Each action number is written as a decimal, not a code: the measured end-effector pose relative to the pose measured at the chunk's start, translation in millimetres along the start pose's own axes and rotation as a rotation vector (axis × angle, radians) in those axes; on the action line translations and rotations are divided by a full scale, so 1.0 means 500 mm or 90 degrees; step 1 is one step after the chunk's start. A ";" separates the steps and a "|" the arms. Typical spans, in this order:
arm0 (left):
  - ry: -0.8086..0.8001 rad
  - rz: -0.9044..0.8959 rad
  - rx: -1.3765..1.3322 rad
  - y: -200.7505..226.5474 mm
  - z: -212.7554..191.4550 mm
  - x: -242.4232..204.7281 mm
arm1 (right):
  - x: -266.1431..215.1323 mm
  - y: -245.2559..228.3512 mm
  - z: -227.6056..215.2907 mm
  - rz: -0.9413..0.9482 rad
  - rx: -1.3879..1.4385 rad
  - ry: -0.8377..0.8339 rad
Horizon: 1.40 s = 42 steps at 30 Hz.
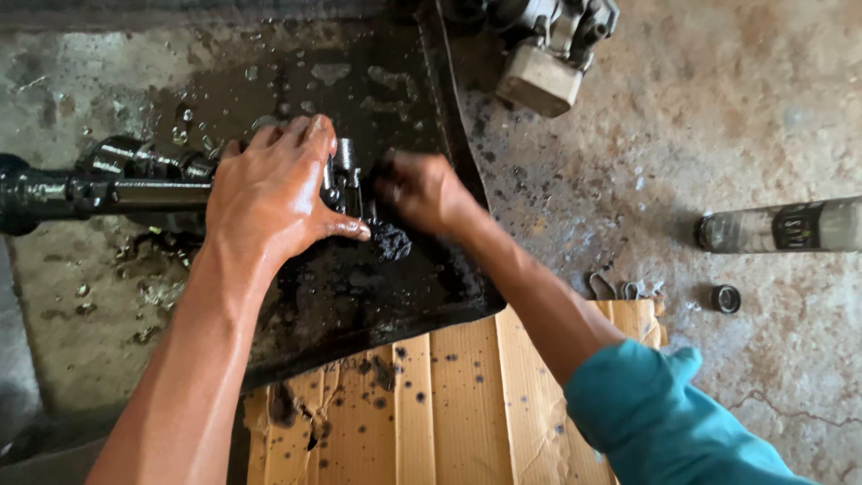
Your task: The person scrubs a disassembled engine cylinder head and piston assembly with a wire brush in a metal tray filled with dark liquid. They rotate the parts to clean multiple surfaces, including fins and bolt holes, while occasionally dipping the brush into the liquid.
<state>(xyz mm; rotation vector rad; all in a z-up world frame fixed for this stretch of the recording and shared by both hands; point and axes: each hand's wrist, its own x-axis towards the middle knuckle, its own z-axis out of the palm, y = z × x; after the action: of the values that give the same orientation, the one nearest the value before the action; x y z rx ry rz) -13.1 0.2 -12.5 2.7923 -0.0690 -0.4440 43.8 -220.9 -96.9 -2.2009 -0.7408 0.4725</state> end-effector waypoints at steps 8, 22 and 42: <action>-0.032 0.008 0.029 0.003 -0.002 0.005 | -0.015 -0.027 0.008 -0.011 0.015 0.090; 0.020 0.016 0.021 0.003 -0.007 0.001 | -0.012 -0.055 0.021 0.110 -0.029 0.180; -0.058 -0.014 0.012 0.002 -0.011 0.001 | -0.019 0.042 0.021 -0.113 0.043 0.032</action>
<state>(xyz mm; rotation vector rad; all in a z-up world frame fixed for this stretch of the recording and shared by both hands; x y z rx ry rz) -11.1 0.8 -7.0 2.7923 -0.0641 -0.5796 38.4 -232.7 -118.6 -2.0555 -0.8713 0.3471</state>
